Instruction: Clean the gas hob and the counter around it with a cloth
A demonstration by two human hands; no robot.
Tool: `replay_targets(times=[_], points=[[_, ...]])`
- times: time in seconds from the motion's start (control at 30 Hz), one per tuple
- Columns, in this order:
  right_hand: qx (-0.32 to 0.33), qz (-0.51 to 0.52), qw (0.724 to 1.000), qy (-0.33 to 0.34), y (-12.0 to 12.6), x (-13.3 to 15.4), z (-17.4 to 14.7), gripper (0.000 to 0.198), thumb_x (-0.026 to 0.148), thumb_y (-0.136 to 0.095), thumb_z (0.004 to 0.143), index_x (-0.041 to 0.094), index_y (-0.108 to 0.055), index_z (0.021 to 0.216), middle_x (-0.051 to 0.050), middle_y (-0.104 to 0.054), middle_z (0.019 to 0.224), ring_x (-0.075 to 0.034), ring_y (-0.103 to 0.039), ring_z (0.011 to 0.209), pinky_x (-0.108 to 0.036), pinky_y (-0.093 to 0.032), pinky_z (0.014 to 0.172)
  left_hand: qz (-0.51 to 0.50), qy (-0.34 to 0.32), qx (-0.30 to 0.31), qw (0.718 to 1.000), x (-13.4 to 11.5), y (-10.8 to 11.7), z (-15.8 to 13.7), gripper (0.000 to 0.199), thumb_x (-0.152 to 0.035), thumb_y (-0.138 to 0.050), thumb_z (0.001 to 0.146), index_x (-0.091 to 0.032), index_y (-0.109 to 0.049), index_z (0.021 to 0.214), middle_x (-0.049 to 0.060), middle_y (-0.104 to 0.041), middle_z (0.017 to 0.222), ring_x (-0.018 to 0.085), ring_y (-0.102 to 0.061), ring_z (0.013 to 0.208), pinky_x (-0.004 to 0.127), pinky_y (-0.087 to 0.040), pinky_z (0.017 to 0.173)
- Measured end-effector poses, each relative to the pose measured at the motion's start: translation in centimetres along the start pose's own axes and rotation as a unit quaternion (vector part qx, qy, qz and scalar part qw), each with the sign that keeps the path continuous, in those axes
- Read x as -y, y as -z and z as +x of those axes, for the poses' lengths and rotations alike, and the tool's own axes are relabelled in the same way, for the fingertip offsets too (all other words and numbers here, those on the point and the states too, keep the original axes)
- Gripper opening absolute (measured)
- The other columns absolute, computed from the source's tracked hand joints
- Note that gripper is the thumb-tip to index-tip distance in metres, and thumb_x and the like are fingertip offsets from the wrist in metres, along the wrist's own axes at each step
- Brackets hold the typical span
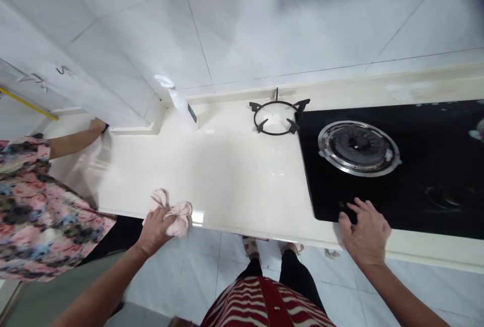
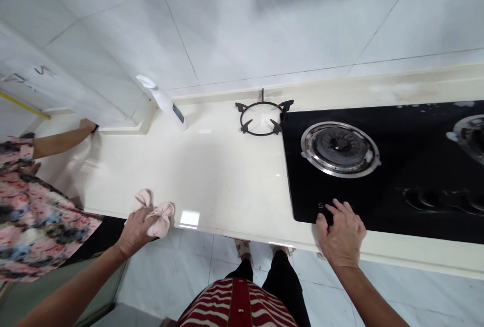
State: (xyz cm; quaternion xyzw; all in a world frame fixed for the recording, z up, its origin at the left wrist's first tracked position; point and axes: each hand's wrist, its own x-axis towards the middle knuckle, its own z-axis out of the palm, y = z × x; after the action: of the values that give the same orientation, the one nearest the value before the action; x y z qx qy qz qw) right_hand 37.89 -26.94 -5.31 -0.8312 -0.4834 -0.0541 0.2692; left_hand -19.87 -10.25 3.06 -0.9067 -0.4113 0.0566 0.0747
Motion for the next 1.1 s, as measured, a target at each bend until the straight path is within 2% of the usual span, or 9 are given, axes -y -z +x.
replay_targets(times=[0.1, 0.17, 0.33, 0.47, 0.63, 0.73, 0.83, 0.93, 1.1], points=[[0.001, -0.002, 1.000, -0.002, 0.2, 0.3, 0.0, 0.039, 0.044, -0.039, 0.090, 0.016, -0.058, 0.111, -0.016, -0.057, 0.135, -0.030, -0.041, 0.138, -0.052, -0.027, 0.112, -0.012, 0.031, -0.035, 0.999, -4.8, 0.2, 1.4, 0.023, -0.032, -0.063, 0.085, -0.025, -0.069, 0.105, 0.011, -0.064, 0.105, 0.028, -0.057, 0.101, 0.038, -0.041, 0.081], [0.003, -0.002, 1.000, -0.003, 0.3, 0.4, 0.1, 0.039, 0.043, -0.039, 0.090, 0.016, -0.057, 0.111, -0.016, -0.057, 0.135, -0.030, -0.040, 0.138, -0.051, -0.027, 0.112, -0.047, 0.012, -0.041, 0.998, -9.3, 0.3, 3.1, 0.026, -0.034, -0.064, 0.085, -0.026, -0.069, 0.109, 0.011, -0.064, 0.107, 0.027, -0.056, 0.100, 0.039, -0.040, 0.081], [0.013, -0.002, 1.000, -0.017, 0.4, 0.5, 0.1, 0.039, 0.043, -0.038, 0.088, 0.017, -0.058, 0.111, -0.015, -0.056, 0.135, -0.030, -0.040, 0.138, -0.053, -0.027, 0.112, -0.150, -0.128, -0.045, 0.979, -21.7, 1.2, 9.2, 0.029, -0.044, -0.063, 0.087, -0.029, -0.067, 0.112, 0.009, -0.060, 0.123, 0.028, -0.051, 0.109, 0.044, -0.037, 0.088], [0.013, 0.006, 1.000, -0.019, 0.3, 0.5, -0.1, 0.041, 0.044, -0.038, 0.087, 0.017, -0.058, 0.111, -0.016, -0.056, 0.135, -0.032, -0.040, 0.137, -0.055, -0.027, 0.111, -0.163, -0.256, -0.056, 0.951, -30.2, 2.6, 14.0, 0.027, -0.037, -0.050, 0.095, -0.025, -0.065, 0.114, 0.010, -0.058, 0.124, 0.029, -0.051, 0.109, 0.045, -0.037, 0.087], [0.000, 0.005, 1.000, -0.017, 0.3, 0.5, -0.1, 0.045, 0.048, -0.035, 0.087, 0.018, -0.059, 0.109, -0.016, -0.058, 0.135, -0.032, -0.042, 0.137, -0.051, -0.027, 0.111, -0.163, -0.294, -0.100, 0.937, -35.9, 3.9, 17.1, 0.028, -0.028, -0.042, 0.098, -0.024, -0.067, 0.112, 0.012, -0.059, 0.121, 0.029, -0.054, 0.103, 0.048, -0.038, 0.084], [0.014, -0.005, 0.999, -0.030, 0.5, 0.6, 0.0, 0.045, 0.049, -0.033, 0.086, 0.019, -0.060, 0.106, -0.016, -0.059, 0.134, -0.032, -0.043, 0.137, -0.049, -0.028, 0.111, -0.170, -0.292, -0.127, 0.933, -35.5, 3.8, 16.6, 0.029, -0.029, -0.042, 0.098, -0.024, -0.066, 0.114, 0.013, -0.058, 0.123, 0.028, -0.054, 0.101, 0.047, -0.038, 0.084], [0.023, -0.010, 0.999, -0.039, 0.6, 0.8, 0.1, 0.045, 0.048, -0.033, 0.084, 0.021, -0.060, 0.107, -0.016, -0.059, 0.134, -0.032, -0.043, 0.137, -0.051, -0.028, 0.111, -0.178, -0.258, -0.107, 0.944, -31.9, 2.8, 14.4, 0.026, -0.034, -0.050, 0.095, -0.025, -0.065, 0.114, 0.013, -0.058, 0.126, 0.028, -0.053, 0.103, 0.045, -0.039, 0.083], [0.023, -0.008, 0.999, -0.038, 0.6, 0.9, 0.1, 0.045, 0.048, -0.033, 0.084, 0.021, -0.060, 0.109, -0.016, -0.058, 0.135, -0.033, -0.042, 0.138, -0.052, -0.028, 0.110, -0.165, -0.220, -0.072, 0.959, -25.4, 1.4, 10.8, 0.028, -0.036, -0.054, 0.094, -0.028, -0.062, 0.120, 0.010, -0.058, 0.130, 0.026, -0.053, 0.106, 0.042, -0.039, 0.085], [0.035, -0.007, 0.999, -0.033, 0.6, 0.5, 0.1, 0.048, 0.050, -0.031, 0.085, 0.020, -0.061, 0.107, -0.018, -0.058, 0.134, -0.034, -0.041, 0.138, -0.054, -0.028, 0.111, -0.117, -0.103, -0.010, 0.988, -11.6, -0.3, 4.6, 0.028, -0.035, -0.061, 0.090, -0.030, -0.064, 0.118, 0.009, -0.062, 0.121, 0.026, -0.054, 0.107, 0.044, -0.038, 0.091]])
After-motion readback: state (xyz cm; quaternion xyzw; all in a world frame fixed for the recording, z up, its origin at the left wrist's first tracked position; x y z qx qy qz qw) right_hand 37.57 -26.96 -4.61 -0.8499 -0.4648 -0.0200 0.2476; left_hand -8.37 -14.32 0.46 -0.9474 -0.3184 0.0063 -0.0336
